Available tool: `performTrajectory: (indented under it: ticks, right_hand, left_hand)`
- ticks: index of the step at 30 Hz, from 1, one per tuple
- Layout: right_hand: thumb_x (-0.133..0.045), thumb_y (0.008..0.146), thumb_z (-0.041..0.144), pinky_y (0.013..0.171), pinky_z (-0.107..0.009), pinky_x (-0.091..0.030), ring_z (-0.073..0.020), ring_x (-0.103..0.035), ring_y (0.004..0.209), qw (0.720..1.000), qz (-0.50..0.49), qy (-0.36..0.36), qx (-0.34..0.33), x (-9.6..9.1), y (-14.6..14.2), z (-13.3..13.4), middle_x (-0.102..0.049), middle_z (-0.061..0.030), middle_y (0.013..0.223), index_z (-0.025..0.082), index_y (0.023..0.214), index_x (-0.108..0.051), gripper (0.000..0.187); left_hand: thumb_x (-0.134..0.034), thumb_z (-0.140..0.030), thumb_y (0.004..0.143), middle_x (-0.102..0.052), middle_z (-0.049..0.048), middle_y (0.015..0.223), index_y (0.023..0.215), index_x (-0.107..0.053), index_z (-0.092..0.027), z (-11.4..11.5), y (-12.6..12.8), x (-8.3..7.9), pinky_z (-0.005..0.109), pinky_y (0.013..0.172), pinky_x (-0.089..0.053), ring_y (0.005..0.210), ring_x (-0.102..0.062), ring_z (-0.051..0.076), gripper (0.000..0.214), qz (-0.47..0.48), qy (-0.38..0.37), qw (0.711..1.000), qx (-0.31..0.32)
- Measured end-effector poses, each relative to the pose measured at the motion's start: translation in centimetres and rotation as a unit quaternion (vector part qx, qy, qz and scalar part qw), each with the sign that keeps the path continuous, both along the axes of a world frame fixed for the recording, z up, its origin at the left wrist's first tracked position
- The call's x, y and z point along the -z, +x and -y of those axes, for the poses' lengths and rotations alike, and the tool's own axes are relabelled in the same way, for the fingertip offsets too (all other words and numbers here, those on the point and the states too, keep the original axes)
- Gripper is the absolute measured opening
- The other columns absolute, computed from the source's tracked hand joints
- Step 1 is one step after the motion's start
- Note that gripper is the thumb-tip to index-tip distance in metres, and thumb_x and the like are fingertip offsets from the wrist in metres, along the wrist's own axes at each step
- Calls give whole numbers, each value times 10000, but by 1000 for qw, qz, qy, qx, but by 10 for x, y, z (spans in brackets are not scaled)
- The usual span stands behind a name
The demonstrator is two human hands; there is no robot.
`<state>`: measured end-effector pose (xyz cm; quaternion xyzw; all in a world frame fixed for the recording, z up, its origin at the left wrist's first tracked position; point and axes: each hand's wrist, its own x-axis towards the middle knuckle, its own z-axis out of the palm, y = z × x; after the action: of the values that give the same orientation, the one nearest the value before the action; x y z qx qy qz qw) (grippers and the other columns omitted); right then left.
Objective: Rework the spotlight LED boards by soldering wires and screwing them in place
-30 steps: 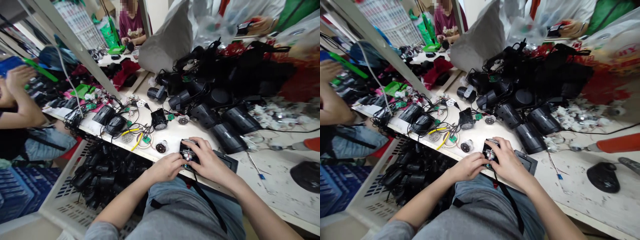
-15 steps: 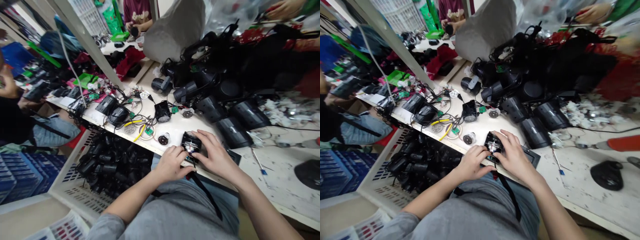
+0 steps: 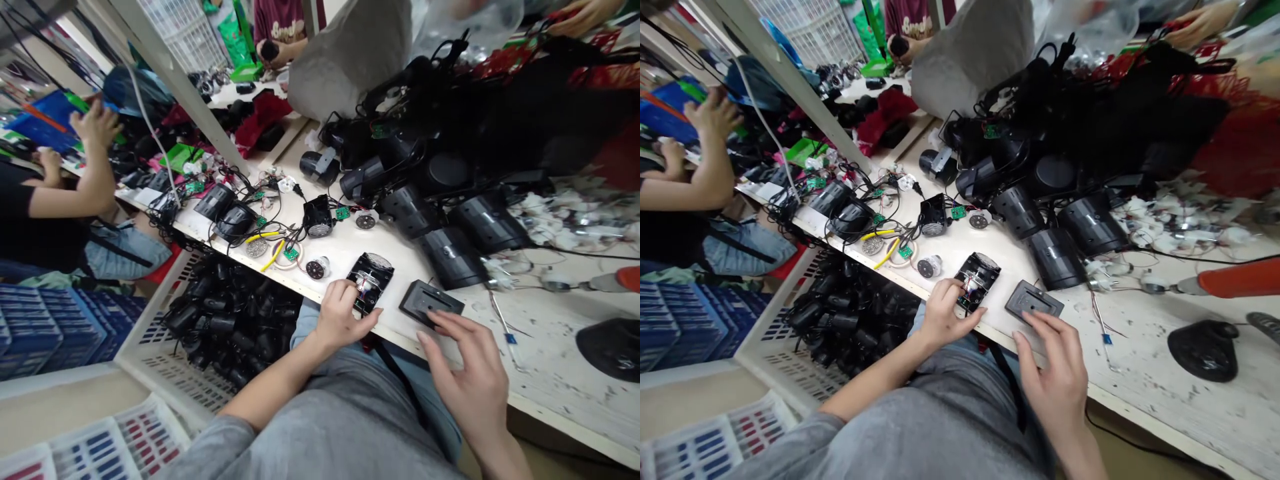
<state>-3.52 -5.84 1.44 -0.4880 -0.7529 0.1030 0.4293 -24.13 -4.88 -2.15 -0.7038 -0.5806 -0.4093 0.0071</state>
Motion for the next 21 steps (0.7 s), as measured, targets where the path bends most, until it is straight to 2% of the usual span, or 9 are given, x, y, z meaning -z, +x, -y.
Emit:
performTrajectory:
  ticks: [6, 10, 13, 16, 21]
  right_hand:
    - [-704, 884, 158, 791, -358, -578, -220, -673, 863, 989, 49, 95, 100, 14, 30, -2, -688, -106, 940, 135, 1060, -685, 179]
    - [-715, 877, 199, 741, -356, -577, -228, -678, 797, 973, 77, 141, 163, 25, 50, -10, -705, -82, 842, 156, 1007, -711, 137]
    - [-723, 869, 289, 703, -342, -564, -220, -679, 744, 970, 44, 142, 190, 33, 57, -16, -707, -71, 789, 163, 932, -732, 141]
    - [-710, 868, 353, 703, -336, -554, -210, -673, 722, 973, 20, 113, 199, 40, 59, -17, -709, -71, 771, 162, 882, -736, 193]
    - [-699, 868, 362, 692, -325, -543, -196, -659, 703, 975, 8, 97, 200, 42, 59, -16, -705, -65, 767, 168, 858, -728, 197]
  left_hand:
    - [-725, -454, 815, -624, 61, 860, 854, -529, -212, -3, -10, 1, 337, 709, -531, 819, -622, 210, 314, 48, -19, 999, 19]
    - [-751, -481, 803, -629, 53, 854, 861, -535, -212, -3, -15, -4, 333, 711, -534, 811, -632, 202, 350, 67, -15, 997, 23]
    - [-759, -488, 805, -636, 58, 866, 870, -541, -208, -1, -17, -8, 331, 717, -537, 825, -640, 203, 360, 73, -5, 997, 28]
    - [-771, -485, 801, -638, 60, 873, 875, -549, -205, 2, -19, -11, 327, 716, -543, 817, -641, 196, 365, 77, 0, 996, 41]
    - [-795, -468, 790, -642, 62, 871, 884, -556, -198, 5, -20, -10, 318, 717, -550, 817, -648, 196, 373, 76, -3, 995, 56]
